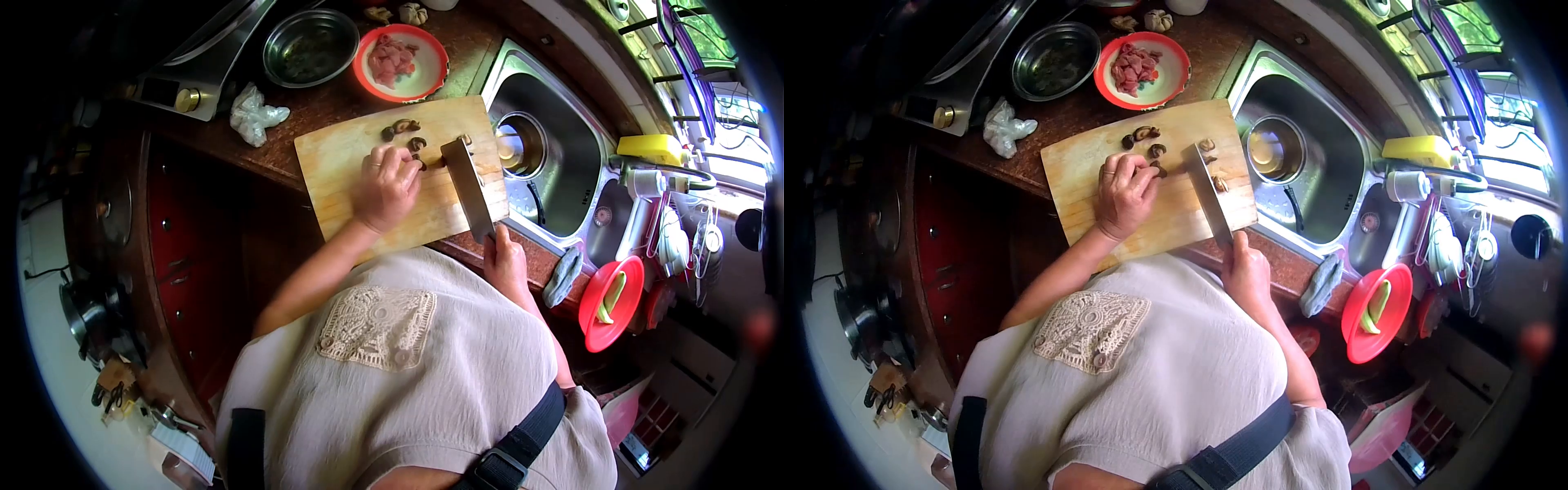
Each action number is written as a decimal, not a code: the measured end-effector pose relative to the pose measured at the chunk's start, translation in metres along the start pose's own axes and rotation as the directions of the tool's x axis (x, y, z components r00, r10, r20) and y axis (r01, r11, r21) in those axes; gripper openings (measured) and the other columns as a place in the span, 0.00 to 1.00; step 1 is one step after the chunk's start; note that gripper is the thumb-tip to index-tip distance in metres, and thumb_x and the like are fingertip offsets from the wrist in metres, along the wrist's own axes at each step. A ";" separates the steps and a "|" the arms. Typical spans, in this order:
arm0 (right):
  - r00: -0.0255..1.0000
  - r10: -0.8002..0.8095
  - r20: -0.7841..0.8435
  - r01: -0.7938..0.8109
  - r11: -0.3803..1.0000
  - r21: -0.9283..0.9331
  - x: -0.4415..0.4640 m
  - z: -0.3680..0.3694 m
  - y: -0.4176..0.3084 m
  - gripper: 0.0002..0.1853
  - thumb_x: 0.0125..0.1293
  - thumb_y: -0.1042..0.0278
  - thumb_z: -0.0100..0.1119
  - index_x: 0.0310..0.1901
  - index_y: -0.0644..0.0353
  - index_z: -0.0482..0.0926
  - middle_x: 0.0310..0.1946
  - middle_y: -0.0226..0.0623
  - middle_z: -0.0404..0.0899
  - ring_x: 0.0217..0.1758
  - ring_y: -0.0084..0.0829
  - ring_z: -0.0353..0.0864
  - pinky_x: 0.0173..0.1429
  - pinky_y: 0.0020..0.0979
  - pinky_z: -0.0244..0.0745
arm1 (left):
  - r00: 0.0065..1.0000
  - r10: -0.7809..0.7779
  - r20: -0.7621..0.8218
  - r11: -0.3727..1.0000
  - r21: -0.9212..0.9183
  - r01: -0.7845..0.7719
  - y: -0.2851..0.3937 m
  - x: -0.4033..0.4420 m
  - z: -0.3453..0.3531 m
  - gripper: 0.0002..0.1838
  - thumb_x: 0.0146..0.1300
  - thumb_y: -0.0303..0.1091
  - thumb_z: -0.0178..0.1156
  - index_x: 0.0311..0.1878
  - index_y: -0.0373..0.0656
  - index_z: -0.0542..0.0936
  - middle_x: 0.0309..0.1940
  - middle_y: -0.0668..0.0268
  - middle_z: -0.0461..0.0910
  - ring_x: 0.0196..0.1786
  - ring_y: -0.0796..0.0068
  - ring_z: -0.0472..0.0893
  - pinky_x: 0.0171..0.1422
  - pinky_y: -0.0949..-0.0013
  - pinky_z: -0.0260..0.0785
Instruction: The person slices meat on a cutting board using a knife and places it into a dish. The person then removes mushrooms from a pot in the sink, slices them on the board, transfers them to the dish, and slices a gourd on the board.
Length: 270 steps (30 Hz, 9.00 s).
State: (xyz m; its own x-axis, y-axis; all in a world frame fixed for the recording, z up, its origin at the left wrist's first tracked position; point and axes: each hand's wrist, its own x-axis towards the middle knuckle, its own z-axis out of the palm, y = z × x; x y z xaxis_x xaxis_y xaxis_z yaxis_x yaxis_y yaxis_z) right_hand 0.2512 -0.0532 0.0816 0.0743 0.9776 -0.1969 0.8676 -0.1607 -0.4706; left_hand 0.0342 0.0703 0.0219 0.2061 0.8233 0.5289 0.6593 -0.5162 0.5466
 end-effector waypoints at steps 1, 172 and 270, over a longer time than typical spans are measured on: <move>1.000 -0.010 -0.004 0.010 1.000 -0.011 0.001 0.001 0.001 0.07 0.64 0.74 0.55 0.40 0.63 0.68 0.21 0.59 0.77 0.28 0.61 0.79 0.31 0.55 0.71 | 1.000 -0.018 -0.010 1.000 0.006 0.018 0.001 0.001 -0.001 0.08 0.46 0.26 0.68 0.32 0.45 0.81 0.34 0.67 0.74 0.44 0.62 0.74 0.51 0.61 0.68; 0.997 0.056 0.055 -0.061 0.994 0.086 0.005 0.001 0.000 0.07 0.65 0.75 0.57 0.40 0.67 0.70 0.31 0.62 0.79 0.40 0.62 0.78 0.38 0.52 0.72 | 0.947 -0.246 0.208 0.968 0.101 0.229 -0.038 0.045 0.022 0.17 0.47 0.31 0.69 0.42 0.44 0.76 0.41 0.60 0.75 0.46 0.56 0.74 0.51 0.55 0.68; 0.973 0.024 0.229 0.010 0.989 -0.146 0.031 -0.007 -0.068 0.05 0.62 0.76 0.49 0.38 0.67 0.72 0.30 0.61 0.80 0.40 0.59 0.82 0.45 0.53 0.75 | 0.974 0.147 0.170 0.989 -0.027 -0.145 -0.027 0.003 0.000 0.09 0.48 0.23 0.63 0.36 0.40 0.82 0.36 0.60 0.79 0.47 0.58 0.76 0.54 0.61 0.73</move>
State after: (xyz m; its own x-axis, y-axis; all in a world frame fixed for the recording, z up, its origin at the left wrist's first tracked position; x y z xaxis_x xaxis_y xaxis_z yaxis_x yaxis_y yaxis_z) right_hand 0.1981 -0.0113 0.1131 -0.0194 0.9162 -0.4004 0.9308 -0.1297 -0.3419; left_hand 0.0169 0.0867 0.0087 0.4206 0.7664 0.4856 0.6029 -0.6360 0.4816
